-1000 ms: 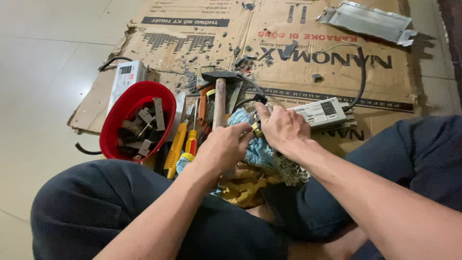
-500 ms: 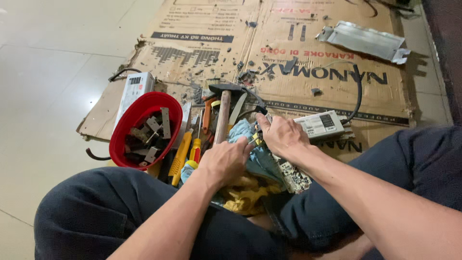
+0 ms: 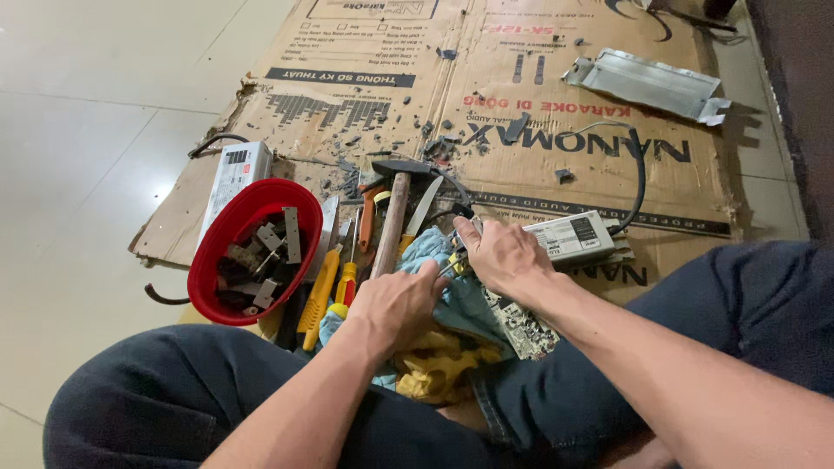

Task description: The person sits on the floor and uses a hammer and chisel to break apart a white electronic power supply unit. They repeatedly strike the device to separate the casing and internal components, then use their hands to pull apart the circuit board and remove smaller parts.

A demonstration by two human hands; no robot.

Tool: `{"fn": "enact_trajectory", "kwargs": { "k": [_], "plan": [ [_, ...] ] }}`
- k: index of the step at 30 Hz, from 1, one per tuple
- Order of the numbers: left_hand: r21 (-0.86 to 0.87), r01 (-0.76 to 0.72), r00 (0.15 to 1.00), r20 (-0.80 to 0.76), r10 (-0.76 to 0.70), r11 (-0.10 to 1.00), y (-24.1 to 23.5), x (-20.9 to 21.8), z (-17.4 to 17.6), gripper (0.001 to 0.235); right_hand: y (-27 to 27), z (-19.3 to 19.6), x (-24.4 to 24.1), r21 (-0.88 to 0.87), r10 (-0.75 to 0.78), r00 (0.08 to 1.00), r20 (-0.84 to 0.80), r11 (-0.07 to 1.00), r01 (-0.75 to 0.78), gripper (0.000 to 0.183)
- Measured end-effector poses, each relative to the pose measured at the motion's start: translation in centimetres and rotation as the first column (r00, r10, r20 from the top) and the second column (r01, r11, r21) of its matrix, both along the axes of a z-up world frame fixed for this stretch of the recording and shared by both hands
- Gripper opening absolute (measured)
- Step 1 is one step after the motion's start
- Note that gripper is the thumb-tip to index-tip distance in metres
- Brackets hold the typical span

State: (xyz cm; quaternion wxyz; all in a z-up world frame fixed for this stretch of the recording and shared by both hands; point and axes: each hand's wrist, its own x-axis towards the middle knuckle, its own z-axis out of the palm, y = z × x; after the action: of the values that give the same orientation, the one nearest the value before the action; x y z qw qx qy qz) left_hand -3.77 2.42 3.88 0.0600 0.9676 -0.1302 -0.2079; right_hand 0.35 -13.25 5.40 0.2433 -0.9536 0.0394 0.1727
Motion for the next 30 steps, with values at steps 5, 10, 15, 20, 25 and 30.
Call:
{"fn": "enact_trajectory", "kwargs": {
  "k": [5,10,15,20,25,30],
  "plan": [
    [-0.013,-0.028,1.000,-0.005,0.028,1.000,-0.6,-0.7,1.1,0.036,-0.3,-0.9,0.1,-0.064,0.023,0.998,0.061,0.998,-0.019,0.083],
    [-0.032,-0.110,0.992,-0.073,0.108,0.993,-2.0,0.2,0.3,0.035,0.0,-1.0,0.3,-0.087,0.002,1.000,-0.006,0.996,-0.002,0.087],
    [-0.116,-0.150,0.988,-0.060,0.144,0.982,-3.3,1.7,1.3,0.036,-1.9,-5.3,1.7,-0.109,-0.121,0.993,-0.017,0.987,0.118,0.089],
    [-0.291,-0.470,0.877,-0.261,0.404,0.833,-3.5,-1.3,4.6,0.055,-2.8,-1.5,-0.1,-0.017,-0.129,0.984,0.123,0.991,0.132,0.079],
    [-0.315,-0.578,0.800,-0.401,0.447,0.752,-2.7,-3.1,2.7,0.045,-2.7,-3.8,0.1,-0.269,0.111,0.833,0.543,0.962,0.047,0.063],
    [-0.359,-0.560,0.828,-0.270,0.492,0.746,-3.1,-3.1,1.4,0.044,-2.2,-3.8,0.2,-0.278,0.082,0.954,0.290,0.961,0.002,0.107]
  ]
}}
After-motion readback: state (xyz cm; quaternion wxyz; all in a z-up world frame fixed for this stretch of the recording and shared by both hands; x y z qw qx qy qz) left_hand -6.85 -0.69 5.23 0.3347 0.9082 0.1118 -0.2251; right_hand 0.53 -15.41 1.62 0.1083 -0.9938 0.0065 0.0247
